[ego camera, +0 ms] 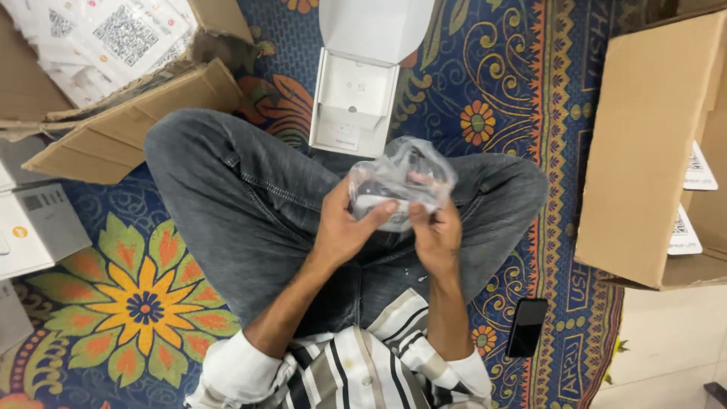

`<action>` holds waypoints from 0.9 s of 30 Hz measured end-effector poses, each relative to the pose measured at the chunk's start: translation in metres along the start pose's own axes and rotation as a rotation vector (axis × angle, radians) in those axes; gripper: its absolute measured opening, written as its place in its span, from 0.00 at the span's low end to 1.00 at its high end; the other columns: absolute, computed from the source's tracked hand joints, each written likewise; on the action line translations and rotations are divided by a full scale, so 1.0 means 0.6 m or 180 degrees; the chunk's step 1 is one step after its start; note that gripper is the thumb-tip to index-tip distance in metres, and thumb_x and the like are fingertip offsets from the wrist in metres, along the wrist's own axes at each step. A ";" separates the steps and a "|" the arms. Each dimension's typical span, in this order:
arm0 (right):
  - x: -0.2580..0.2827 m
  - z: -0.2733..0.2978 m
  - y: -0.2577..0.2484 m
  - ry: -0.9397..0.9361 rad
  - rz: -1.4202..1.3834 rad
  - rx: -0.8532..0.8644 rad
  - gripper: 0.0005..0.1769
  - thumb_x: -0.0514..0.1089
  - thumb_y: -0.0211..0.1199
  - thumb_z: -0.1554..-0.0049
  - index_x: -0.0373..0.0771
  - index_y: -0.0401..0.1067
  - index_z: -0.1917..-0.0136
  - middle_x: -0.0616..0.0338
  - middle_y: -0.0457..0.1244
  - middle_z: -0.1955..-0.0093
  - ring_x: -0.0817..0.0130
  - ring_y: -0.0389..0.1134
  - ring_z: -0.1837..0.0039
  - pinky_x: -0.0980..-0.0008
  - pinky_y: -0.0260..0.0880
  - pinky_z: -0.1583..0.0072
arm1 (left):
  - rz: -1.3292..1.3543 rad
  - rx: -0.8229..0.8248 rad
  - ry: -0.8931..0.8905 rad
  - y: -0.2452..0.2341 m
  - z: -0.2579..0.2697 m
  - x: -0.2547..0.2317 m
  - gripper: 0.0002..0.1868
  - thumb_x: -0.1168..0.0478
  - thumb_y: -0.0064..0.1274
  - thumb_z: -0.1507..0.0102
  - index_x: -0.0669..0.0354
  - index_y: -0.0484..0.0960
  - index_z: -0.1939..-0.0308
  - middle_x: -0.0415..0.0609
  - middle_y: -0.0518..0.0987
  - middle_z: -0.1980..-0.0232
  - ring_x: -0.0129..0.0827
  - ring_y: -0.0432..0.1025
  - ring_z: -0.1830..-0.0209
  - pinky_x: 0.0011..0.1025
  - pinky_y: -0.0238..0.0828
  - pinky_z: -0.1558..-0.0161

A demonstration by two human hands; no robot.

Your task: The person unboxes small electronic devices and organizes them from larger cardboard boxes.

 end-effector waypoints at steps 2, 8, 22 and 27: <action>-0.016 0.012 -0.005 -0.0019 -0.0701 -0.0212 0.23 0.48 0.62 0.34 0.32 0.69 0.31 0.57 0.66 0.36 0.70 0.67 0.36 0.70 0.66 0.32 | 0.0484 0.0262 0.0125 -0.006 0.005 0.002 0.20 0.64 0.62 0.36 0.62 0.77 0.41 0.43 0.80 0.46 0.23 0.73 0.48 0.26 0.73 0.43; -0.105 -0.013 -0.009 0.0637 -0.2013 -0.1078 0.14 0.34 0.59 0.37 0.30 0.71 0.38 0.55 0.67 0.41 0.69 0.67 0.38 0.70 0.65 0.35 | 0.0159 -0.0289 -0.0311 -0.040 -0.027 0.163 0.06 0.71 0.56 0.25 0.74 0.86 0.53 0.51 0.81 0.59 0.25 0.69 0.62 0.28 0.69 0.53; -0.130 -0.045 -0.013 0.0160 0.0821 -0.0839 0.27 0.52 0.42 0.28 0.33 0.74 0.56 0.61 0.69 0.59 0.71 0.71 0.55 0.71 0.69 0.48 | -0.2174 0.0660 0.1211 -0.010 0.020 -0.033 0.22 0.58 0.63 0.42 0.72 0.79 0.51 0.60 0.78 0.50 0.53 0.72 0.48 0.40 0.68 0.44; -0.081 -0.008 -0.015 0.0013 -0.0049 0.0703 0.22 0.54 0.53 0.31 0.31 0.69 0.39 0.55 0.67 0.48 0.72 0.66 0.44 0.71 0.67 0.41 | -0.2141 0.0345 0.0587 -0.048 0.030 0.008 0.20 0.54 0.63 0.38 0.69 0.81 0.53 0.56 0.79 0.55 0.46 0.73 0.54 0.37 0.69 0.51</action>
Point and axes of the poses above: each hand's wrist, its own z-axis away from the middle knuckle, its own y-axis out of the palm, x = y × z, the point moved 4 cm from there along -z, towards the middle knuckle
